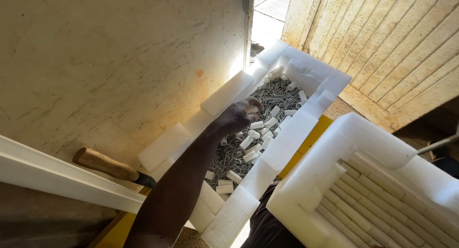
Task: Detaching small white cylindrical connectors from each other and sorting them into a foam organizer.
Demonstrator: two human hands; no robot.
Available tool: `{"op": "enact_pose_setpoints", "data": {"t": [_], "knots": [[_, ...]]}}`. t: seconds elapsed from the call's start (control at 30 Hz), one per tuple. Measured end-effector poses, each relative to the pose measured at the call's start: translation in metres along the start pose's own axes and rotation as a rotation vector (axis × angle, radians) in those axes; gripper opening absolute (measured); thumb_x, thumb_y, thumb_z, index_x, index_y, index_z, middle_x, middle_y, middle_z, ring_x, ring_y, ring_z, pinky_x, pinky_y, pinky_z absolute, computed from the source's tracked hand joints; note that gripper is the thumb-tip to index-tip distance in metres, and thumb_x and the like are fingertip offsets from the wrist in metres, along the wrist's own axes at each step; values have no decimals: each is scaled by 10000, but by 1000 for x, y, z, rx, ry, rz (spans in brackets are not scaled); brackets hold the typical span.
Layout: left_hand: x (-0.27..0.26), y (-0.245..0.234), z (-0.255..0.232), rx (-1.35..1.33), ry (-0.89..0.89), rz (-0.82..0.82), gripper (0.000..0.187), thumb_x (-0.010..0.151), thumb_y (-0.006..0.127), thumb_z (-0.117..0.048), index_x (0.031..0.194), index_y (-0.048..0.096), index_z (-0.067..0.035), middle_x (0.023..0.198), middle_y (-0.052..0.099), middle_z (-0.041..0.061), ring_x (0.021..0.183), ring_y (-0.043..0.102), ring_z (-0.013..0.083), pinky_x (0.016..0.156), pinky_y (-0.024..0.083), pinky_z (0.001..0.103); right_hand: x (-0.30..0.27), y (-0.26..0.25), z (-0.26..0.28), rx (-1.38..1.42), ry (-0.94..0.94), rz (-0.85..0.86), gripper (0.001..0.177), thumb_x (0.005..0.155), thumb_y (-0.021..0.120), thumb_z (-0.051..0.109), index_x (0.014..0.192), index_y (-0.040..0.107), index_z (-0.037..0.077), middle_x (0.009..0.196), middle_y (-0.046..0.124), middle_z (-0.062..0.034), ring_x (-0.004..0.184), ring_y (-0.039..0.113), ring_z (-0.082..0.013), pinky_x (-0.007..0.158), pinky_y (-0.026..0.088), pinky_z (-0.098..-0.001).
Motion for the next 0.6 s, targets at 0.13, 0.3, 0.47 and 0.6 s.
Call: {"op": "enact_pose_setpoints", "data": {"t": [0.13,0.3,0.47,0.6], "knots": [[2,30,37,247,-51,194,379,918,653,-219,1292,679,-162,1118,780,233,1168,726,442,1007,552,541,20,-6,0,4,-5,6,390,1000,659,334,1303,864,199,1201,846,-147,1090,792,-272,1034,587,-357],[0,58,67,448,-184,272,658,787,850,-615,1188,597,-158,1329,672,271,1245,681,463,1076,532,564,-2,-24,1,9,32,10,396,1009,655,327,1312,863,178,1195,846,-167,1071,795,-285,1022,591,-366],[7,68,29,613,-76,251,701,833,851,-522,1314,563,-101,1206,719,237,1183,725,448,1021,567,564,-47,-43,59,27,41,10,403,1019,651,320,1321,861,157,1189,846,-186,1053,799,-297,1010,594,-376],[9,85,36,387,23,309,709,894,733,-210,1511,408,-82,1245,699,305,1205,678,536,1026,541,641,-107,-53,96,47,78,-3,408,1026,647,314,1328,860,140,1185,845,-202,1038,802,-307,1000,596,-384]]}}
Point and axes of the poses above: each hand's wrist, its own x-axis towards the middle knuckle, its own y-axis out of the palm, z = x × y, the point moved 10 cm from there along x, towards the middle knuckle
